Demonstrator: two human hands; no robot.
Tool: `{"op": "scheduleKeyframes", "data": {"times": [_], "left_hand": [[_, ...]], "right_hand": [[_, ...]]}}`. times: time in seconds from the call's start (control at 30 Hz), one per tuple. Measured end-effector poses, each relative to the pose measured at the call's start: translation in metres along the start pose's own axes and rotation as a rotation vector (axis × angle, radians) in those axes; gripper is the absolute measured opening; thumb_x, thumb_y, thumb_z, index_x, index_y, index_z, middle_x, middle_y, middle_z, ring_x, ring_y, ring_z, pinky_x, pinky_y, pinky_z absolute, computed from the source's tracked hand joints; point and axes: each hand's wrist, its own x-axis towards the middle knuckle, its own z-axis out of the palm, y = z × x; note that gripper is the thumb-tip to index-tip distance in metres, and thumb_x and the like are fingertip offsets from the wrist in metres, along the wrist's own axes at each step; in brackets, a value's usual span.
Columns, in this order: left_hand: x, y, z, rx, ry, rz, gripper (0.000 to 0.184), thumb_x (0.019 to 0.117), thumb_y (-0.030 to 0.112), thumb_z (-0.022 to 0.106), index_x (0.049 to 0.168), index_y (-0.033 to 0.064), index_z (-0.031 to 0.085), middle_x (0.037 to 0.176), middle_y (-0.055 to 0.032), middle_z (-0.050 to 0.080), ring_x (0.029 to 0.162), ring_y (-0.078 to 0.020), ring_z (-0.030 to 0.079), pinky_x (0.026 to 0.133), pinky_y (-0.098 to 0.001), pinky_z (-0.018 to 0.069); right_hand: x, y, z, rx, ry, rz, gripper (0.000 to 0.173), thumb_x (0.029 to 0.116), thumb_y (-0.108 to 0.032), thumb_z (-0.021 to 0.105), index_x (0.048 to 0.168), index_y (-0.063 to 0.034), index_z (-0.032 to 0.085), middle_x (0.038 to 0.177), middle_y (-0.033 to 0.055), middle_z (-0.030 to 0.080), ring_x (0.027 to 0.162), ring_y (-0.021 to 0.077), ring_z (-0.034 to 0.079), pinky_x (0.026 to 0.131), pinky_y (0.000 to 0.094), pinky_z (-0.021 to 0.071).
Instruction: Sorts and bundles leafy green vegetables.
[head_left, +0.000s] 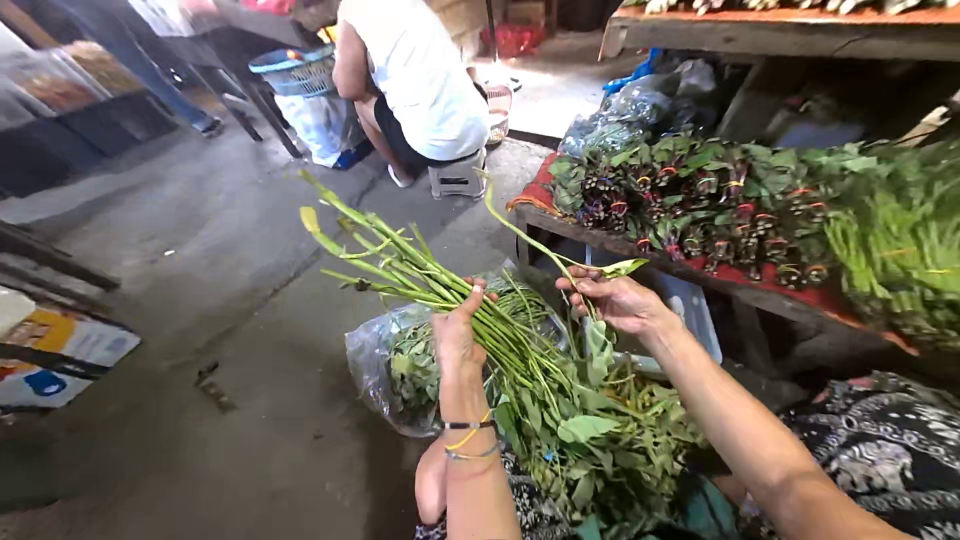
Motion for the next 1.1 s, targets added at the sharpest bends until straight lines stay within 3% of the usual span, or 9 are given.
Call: {"op": "scheduleKeyframes", "data": {"times": [0.17,0.3,0.47,0.63,0.8,0.87,0.97,1.03,1.1], "left_hand": [[0.006,-0.017,0.011,-0.043,-0.094,-0.055,0.015,0.1010,0.001,0.058,0.115,-0.0038,0.057,0.090,-0.0157,0.070,0.073,-0.0231,0.070,0.066,-0.0360,0.0621],[0.005,-0.017,0.011,-0.106,-0.089,-0.084,0.018,0.1010,0.006,0.060,0.117,-0.0028,0.058,0.087,-0.0173,0.070,0.073,-0.0247,0.071,0.067,-0.0391,0.0620],[0.001,-0.012,0.009,-0.095,-0.045,-0.047,0.021,0.1005,0.004,0.060,0.121,-0.0009,0.058,0.097,-0.0164,0.069,0.081,-0.0237,0.070,0.072,-0.0384,0.0612],[0.001,-0.007,0.003,-0.094,-0.042,-0.034,0.022,0.1000,0.003,0.061,0.122,0.0005,0.057,0.100,-0.0139,0.073,0.079,-0.0209,0.072,0.069,-0.0352,0.0613],[0.000,0.000,-0.007,-0.146,-0.038,-0.029,0.015,0.0999,0.002,0.059,0.114,0.0015,0.061,0.096,-0.0120,0.072,0.077,-0.0204,0.071,0.068,-0.0354,0.0614],[-0.002,0.003,-0.011,-0.163,-0.039,-0.028,0.015,0.0995,0.003,0.060,0.114,0.0034,0.061,0.098,-0.0105,0.072,0.078,-0.0195,0.071,0.068,-0.0348,0.0617],[-0.005,0.007,-0.015,-0.172,-0.013,-0.041,0.019,0.0980,0.004,0.063,0.117,0.0059,0.059,0.100,-0.0094,0.071,0.079,-0.0187,0.070,0.067,-0.0342,0.0612],[-0.005,0.007,-0.016,-0.163,-0.013,-0.059,0.021,0.0976,0.005,0.064,0.118,0.0067,0.059,0.101,-0.0084,0.071,0.080,-0.0180,0.071,0.067,-0.0338,0.0613],[-0.006,0.006,-0.015,-0.151,-0.026,-0.080,0.021,0.0977,0.006,0.065,0.118,0.0073,0.059,0.102,-0.0078,0.072,0.080,-0.0176,0.071,0.067,-0.0335,0.0618]], "right_hand": [[-0.023,-0.011,0.030,-0.059,-0.186,-0.007,0.022,0.0977,0.003,0.053,0.115,-0.0054,0.065,0.103,0.0090,0.076,0.076,0.0133,0.073,0.066,0.0246,0.0605],[-0.030,0.006,0.051,-0.073,-0.133,0.057,0.023,0.0997,0.007,0.048,0.116,-0.0032,0.060,0.097,0.0081,0.075,0.077,0.0157,0.073,0.070,0.0283,0.0620],[-0.034,0.023,0.064,-0.031,-0.011,0.044,0.019,0.1017,0.007,0.048,0.115,-0.0018,0.058,0.096,0.0086,0.073,0.077,0.0162,0.072,0.072,0.0286,0.0615],[-0.035,0.037,0.062,-0.071,-0.064,0.047,0.021,0.0979,0.009,0.051,0.113,-0.0030,0.058,0.091,0.0079,0.074,0.075,0.0178,0.073,0.070,0.0309,0.0625],[-0.041,0.040,0.050,-0.203,-0.197,-0.106,0.045,0.0893,0.008,0.060,0.133,0.0028,0.055,0.108,0.0115,0.073,0.096,0.0234,0.073,0.089,0.0401,0.0610],[-0.042,0.034,0.032,-0.423,-0.101,-0.247,0.046,0.0887,0.007,0.058,0.135,0.0032,0.055,0.115,0.0124,0.072,0.101,0.0213,0.071,0.093,0.0393,0.0594],[-0.033,0.024,-0.012,-0.720,0.242,-0.435,0.041,0.0916,0.013,0.048,0.128,0.0011,0.062,0.116,0.0145,0.070,0.099,0.0217,0.071,0.090,0.0408,0.0600],[-0.031,0.017,-0.022,-0.690,0.423,-0.480,0.031,0.0978,0.011,0.047,0.124,0.0021,0.062,0.115,0.0141,0.068,0.097,0.0193,0.070,0.088,0.0388,0.0587],[-0.033,0.011,-0.013,-0.612,0.371,-0.524,0.025,0.1027,0.000,0.046,0.121,-0.0008,0.063,0.111,0.0092,0.069,0.093,0.0152,0.071,0.086,0.0353,0.0604]]}}
